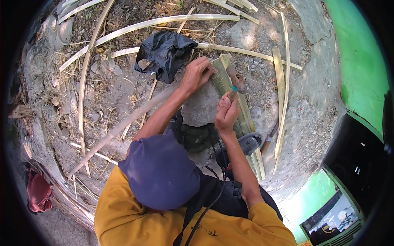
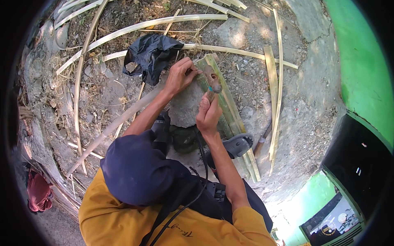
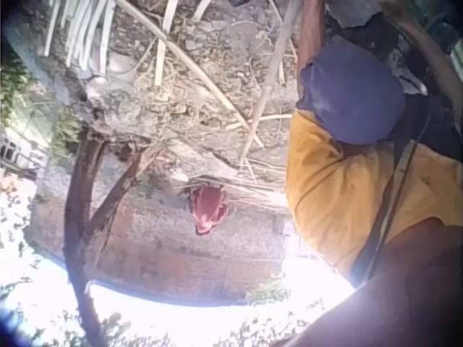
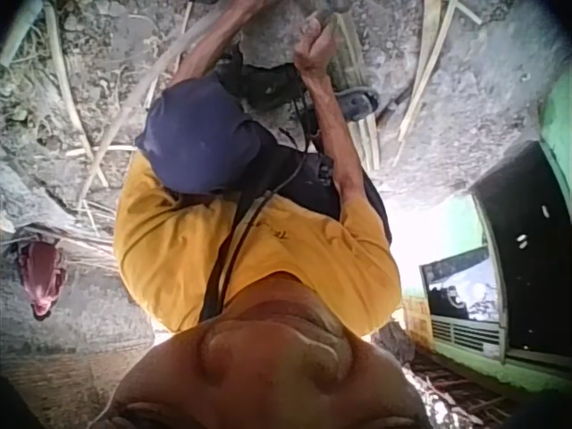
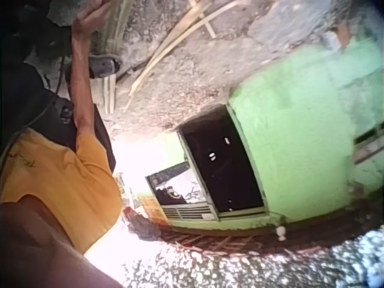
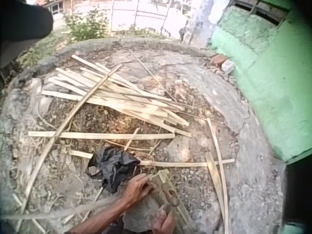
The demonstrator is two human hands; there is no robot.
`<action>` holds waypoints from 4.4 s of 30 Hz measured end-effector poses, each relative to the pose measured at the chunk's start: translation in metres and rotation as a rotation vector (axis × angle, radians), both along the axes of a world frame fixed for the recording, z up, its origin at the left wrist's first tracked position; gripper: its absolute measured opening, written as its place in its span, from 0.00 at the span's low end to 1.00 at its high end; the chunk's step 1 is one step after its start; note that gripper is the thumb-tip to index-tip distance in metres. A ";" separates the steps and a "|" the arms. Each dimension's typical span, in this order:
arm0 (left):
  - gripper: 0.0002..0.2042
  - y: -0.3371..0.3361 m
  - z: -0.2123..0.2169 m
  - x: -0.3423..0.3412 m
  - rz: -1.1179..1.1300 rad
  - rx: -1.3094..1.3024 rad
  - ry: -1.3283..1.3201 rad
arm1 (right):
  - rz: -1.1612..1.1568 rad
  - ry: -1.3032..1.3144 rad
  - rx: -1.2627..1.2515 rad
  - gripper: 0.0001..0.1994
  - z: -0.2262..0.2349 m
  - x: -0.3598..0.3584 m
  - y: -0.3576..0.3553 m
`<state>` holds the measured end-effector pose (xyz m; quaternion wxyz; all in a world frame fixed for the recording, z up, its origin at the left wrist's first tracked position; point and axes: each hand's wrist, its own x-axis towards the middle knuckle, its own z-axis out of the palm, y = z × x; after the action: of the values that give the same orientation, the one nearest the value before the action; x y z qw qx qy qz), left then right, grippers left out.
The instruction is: The person assembles a wooden frame by hammering nails into bamboo slats.
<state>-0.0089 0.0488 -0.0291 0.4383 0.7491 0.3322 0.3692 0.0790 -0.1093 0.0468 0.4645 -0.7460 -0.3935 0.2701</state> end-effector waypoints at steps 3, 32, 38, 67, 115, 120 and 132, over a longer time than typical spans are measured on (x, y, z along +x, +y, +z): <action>0.12 0.002 -0.001 0.001 -0.009 0.003 0.004 | 0.098 -0.214 -0.140 0.13 -0.008 -0.004 0.010; 0.12 0.000 -0.006 0.003 -0.011 0.081 0.094 | -0.031 0.049 0.037 0.15 0.010 -0.007 -0.004; 0.12 0.002 -0.007 0.002 -0.007 0.146 0.116 | 0.110 -0.268 -0.183 0.18 -0.009 -0.011 0.009; 0.31 -0.042 0.016 -0.073 0.045 0.090 0.473 | 0.036 -0.086 -0.098 0.12 -0.020 -0.013 -0.012; 0.21 -0.042 -0.017 -0.092 0.017 0.134 0.602 | 0.013 -0.163 -0.118 0.13 -0.035 -0.023 -0.004; 0.18 -0.039 -0.004 -0.090 0.048 0.171 0.566 | -0.218 0.061 0.048 0.13 -0.027 -0.019 -0.008; 0.20 -0.005 0.002 -0.031 -0.037 0.029 0.182 | -0.061 -0.541 -0.129 0.39 -0.030 0.042 0.031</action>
<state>-0.0404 0.0441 -0.0269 0.4022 0.7918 0.3514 0.2964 0.1209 -0.0780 0.0172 0.3019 -0.8305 -0.4626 0.0714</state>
